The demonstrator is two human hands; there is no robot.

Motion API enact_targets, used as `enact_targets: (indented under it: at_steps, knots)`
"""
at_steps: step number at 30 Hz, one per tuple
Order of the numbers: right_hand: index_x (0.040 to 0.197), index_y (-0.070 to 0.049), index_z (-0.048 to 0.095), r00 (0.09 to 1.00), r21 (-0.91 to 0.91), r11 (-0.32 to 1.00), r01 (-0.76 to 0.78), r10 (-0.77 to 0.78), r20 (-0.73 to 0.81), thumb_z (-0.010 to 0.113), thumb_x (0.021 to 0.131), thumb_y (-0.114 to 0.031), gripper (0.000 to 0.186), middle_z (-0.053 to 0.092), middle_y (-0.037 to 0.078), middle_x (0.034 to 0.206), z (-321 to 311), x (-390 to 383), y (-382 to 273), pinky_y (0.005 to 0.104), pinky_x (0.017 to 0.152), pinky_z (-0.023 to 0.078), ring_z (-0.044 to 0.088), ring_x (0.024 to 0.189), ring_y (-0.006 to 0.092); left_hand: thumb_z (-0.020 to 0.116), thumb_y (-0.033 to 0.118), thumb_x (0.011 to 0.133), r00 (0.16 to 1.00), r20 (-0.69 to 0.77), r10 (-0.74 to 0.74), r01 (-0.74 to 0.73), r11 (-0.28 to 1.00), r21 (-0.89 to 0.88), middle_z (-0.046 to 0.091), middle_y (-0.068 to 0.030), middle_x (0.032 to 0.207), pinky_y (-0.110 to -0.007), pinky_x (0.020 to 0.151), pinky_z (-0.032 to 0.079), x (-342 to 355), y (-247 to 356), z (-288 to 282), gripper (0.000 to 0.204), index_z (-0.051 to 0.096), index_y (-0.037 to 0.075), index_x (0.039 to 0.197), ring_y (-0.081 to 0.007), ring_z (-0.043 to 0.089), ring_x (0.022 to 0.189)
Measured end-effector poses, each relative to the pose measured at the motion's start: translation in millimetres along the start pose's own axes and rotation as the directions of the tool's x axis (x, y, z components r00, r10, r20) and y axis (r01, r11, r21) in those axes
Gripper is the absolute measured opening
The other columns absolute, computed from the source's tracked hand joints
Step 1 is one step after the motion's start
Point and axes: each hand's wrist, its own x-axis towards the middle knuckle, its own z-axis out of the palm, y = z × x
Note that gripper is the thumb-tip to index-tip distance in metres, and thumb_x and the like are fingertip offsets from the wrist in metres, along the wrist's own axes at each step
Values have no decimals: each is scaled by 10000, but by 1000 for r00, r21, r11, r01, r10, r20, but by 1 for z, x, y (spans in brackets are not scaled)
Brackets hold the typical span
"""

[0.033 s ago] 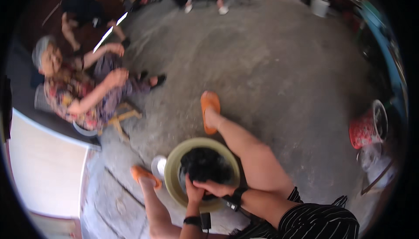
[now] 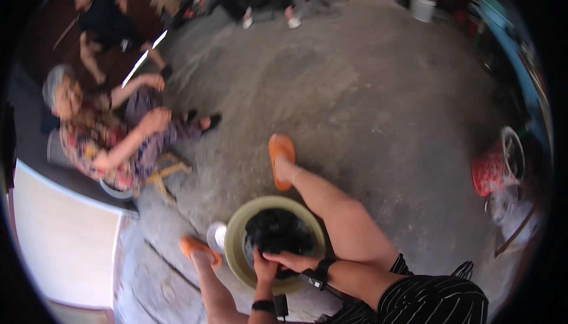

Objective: Hand-washing a dark garment in a plastic basin with water and detergent.

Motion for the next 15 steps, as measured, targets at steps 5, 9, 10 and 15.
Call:
enact_targets:
  at_steps: [5, 9, 10, 15]
  knots:
    - [984, -187, 581, 944, 395, 906, -151, 252, -216, 548, 764, -612, 480, 568, -10, 937, -22, 3, 21, 306, 728, 410, 506, 874, 117, 569, 18, 582, 992, -82, -95, 97, 995, 17, 617, -94, 848, -300, 753, 460, -18, 10, -12, 394, 580, -64, 968, -186, 578, 790]
    - [936, -161, 586, 915, 501, 864, -54, 243, -321, 510, 756, -652, 528, 601, -13, 907, -36, 13, 22, 312, 652, 460, 557, 798, 142, 561, -34, 599, 996, 62, 65, -59, 994, -93, 585, -78, 921, -274, 808, 431, -32, 44, -39, 410, 562, -44, 1009, -155, 545, 868]
    - [955, -155, 585, 916, 532, 847, -6, 218, -337, 506, 762, -646, 534, 606, -14, 943, -48, 18, 28, 321, 680, 471, 566, 840, 142, 547, -66, 611, 994, 90, 59, -42, 983, -180, 576, -66, 922, -265, 806, 429, -36, 64, -40, 433, 547, -32, 1043, -150, 536, 861]
    - [1150, -116, 536, 999, 695, 719, 9, 27, -42, 479, 821, -566, 561, 581, 35, 1121, -52, 35, 29, 373, 904, 427, 511, 1089, 159, 463, -181, 633, 995, 96, 32, 9, 916, -401, 569, -49, 918, -244, 775, 450, -51, 62, -78, 413, 556, 17, 984, -150, 561, 845]
